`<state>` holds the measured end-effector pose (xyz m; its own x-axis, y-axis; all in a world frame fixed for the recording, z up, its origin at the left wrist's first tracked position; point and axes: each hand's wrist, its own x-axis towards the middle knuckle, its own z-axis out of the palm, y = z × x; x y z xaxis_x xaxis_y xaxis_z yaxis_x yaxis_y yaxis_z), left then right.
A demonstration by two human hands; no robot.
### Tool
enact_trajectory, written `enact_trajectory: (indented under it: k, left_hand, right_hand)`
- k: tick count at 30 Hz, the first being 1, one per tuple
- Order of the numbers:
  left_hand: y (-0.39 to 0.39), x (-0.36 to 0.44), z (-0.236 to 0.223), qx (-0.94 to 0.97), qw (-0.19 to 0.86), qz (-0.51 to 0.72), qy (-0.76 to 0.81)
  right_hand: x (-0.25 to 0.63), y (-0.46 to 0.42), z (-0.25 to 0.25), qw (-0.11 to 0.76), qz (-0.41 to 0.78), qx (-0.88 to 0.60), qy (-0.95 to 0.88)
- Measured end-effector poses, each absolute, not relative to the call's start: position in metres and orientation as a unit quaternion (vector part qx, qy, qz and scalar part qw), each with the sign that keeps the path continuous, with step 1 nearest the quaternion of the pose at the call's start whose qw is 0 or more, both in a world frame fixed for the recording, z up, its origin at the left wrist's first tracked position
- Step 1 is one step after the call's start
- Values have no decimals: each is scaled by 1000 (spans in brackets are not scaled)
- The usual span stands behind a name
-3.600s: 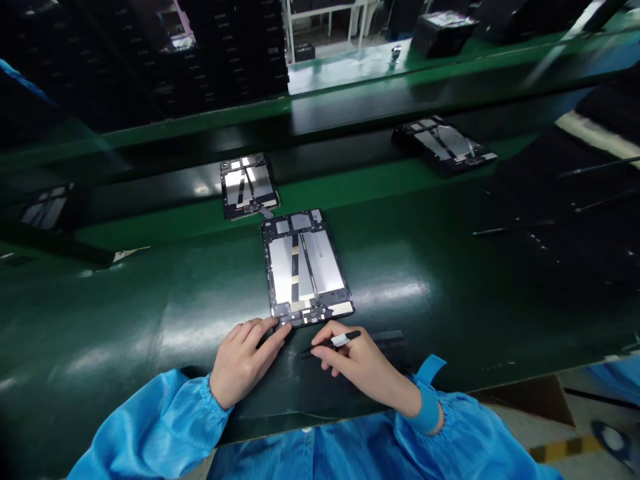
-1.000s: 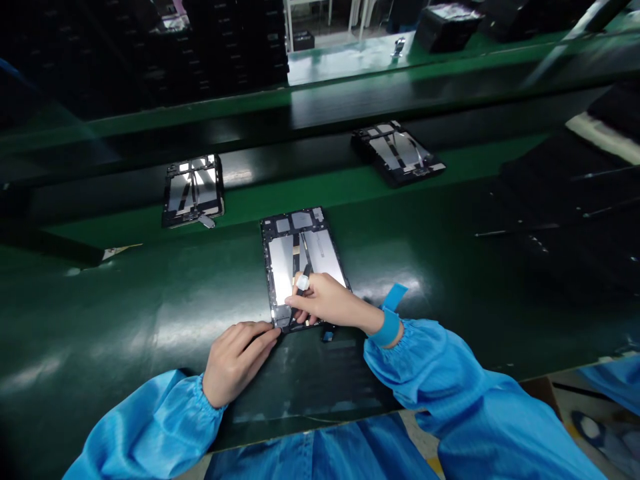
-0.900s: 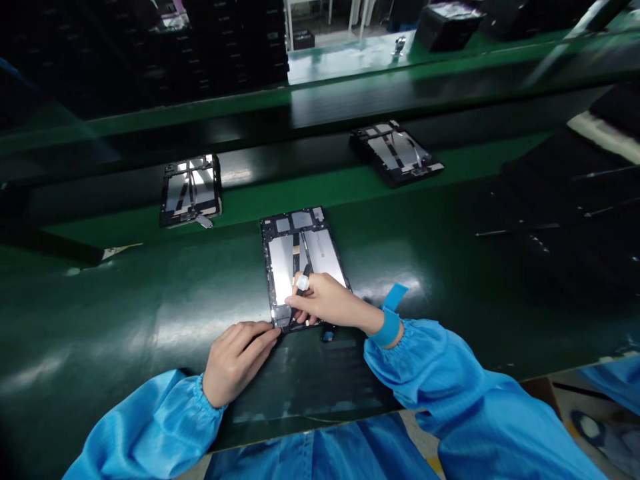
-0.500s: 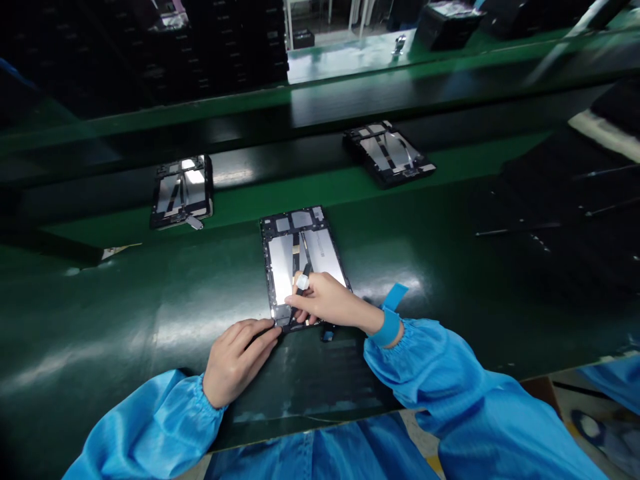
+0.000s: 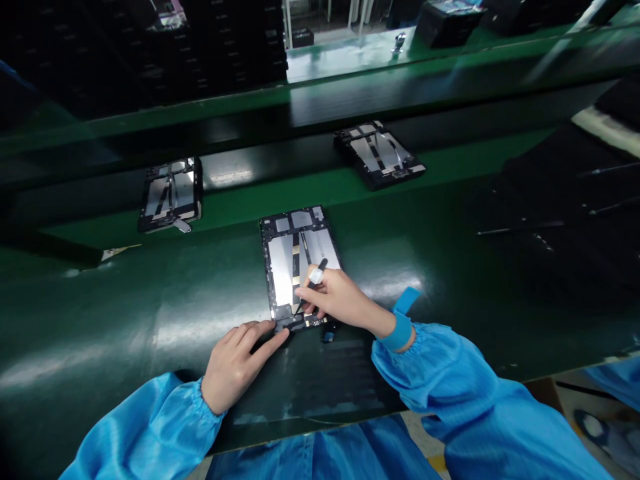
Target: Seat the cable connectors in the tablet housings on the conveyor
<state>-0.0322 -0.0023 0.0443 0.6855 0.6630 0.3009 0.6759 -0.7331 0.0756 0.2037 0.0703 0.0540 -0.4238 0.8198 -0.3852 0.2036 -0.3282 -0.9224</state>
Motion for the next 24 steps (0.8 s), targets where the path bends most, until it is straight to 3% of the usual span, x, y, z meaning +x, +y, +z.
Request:
enact_trajectory:
  k: [8,16,24]
  left_hand:
    - [-1,-34,39,-911,-23,-176,-371]
    - [0,-34,34,-907,-35,-199,-369]
    - [-1,-33,31,-916,28,-163,-365]
  right_hand:
    - [219,54,55,250,566,-505,-602]
    - [215,54,51,275,617,-496,-546]
    - [215,53,50,277,605,-502,-552]
